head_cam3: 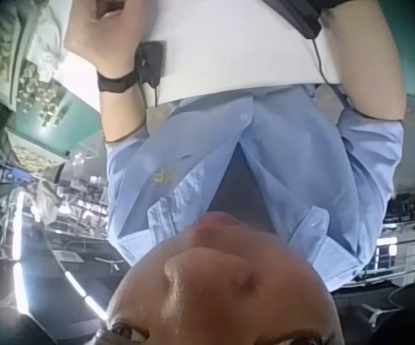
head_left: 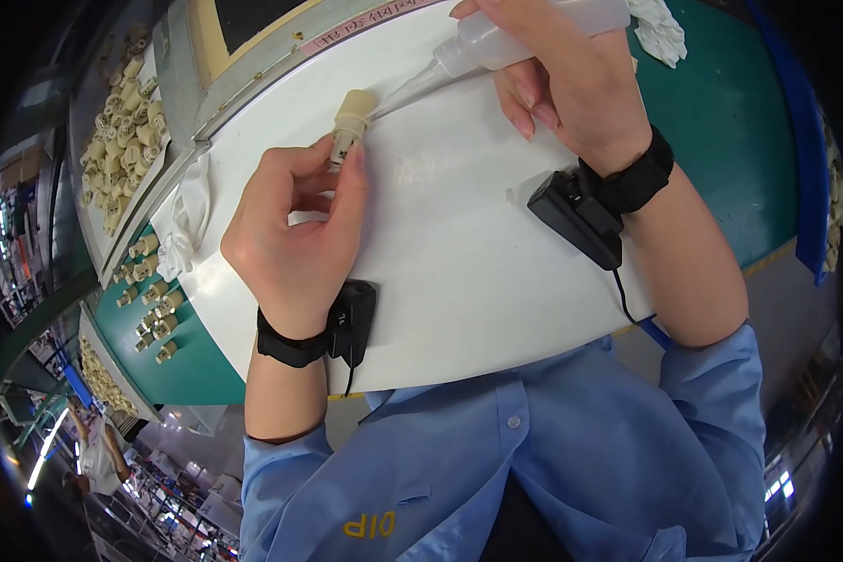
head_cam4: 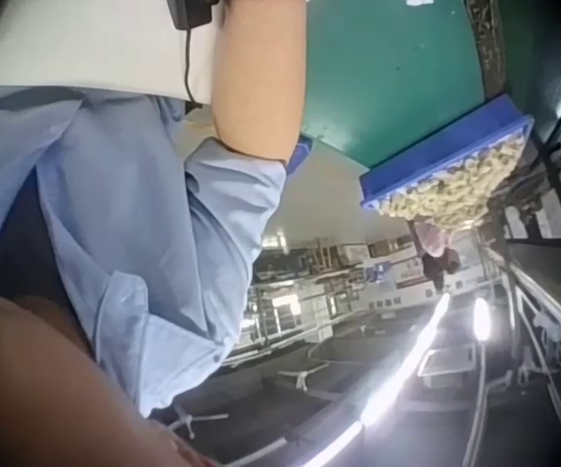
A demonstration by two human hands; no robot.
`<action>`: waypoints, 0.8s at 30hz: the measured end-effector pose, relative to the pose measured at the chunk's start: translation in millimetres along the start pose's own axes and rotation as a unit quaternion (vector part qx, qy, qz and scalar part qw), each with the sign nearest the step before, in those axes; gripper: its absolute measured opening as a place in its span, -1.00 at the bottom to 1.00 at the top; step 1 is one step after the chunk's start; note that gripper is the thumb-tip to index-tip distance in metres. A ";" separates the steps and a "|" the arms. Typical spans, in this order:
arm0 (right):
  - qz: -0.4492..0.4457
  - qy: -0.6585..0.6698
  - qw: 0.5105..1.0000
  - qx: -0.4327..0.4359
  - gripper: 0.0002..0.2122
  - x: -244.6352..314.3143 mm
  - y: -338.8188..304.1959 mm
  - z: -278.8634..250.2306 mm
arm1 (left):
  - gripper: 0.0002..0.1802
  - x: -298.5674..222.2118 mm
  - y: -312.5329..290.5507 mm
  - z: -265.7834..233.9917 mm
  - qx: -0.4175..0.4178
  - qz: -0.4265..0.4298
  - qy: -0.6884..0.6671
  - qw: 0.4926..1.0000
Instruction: The person picks up a component from a tray, applies liquid to it from a squeeze bottle, and sets it down on the table, repeating the process for several components.
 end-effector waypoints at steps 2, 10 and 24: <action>0.003 0.006 1.000 0.011 -0.72 -0.5 1.5 -1.9 | -0.81 0.3 0.4 0.3 0.001 0.000 -0.002 1.000; -0.017 0.005 1.000 0.020 -0.72 -0.6 0.4 -1.8 | -0.80 0.9 -0.5 -0.5 0.009 -0.009 -0.008 1.000; -0.041 0.005 0.998 0.048 -0.73 0.4 1.0 -4.2 | -0.78 2.2 1.4 1.5 0.010 0.019 -0.018 1.000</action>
Point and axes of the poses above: each hand's wrist, its own y-axis towards the middle knuckle, its own z-axis out of the palm, x = y × z, the point moved 2 cm from there along y, towards the middle knuckle, and after that the axes turned 7 degrees about -z, right-handed, at the moved point
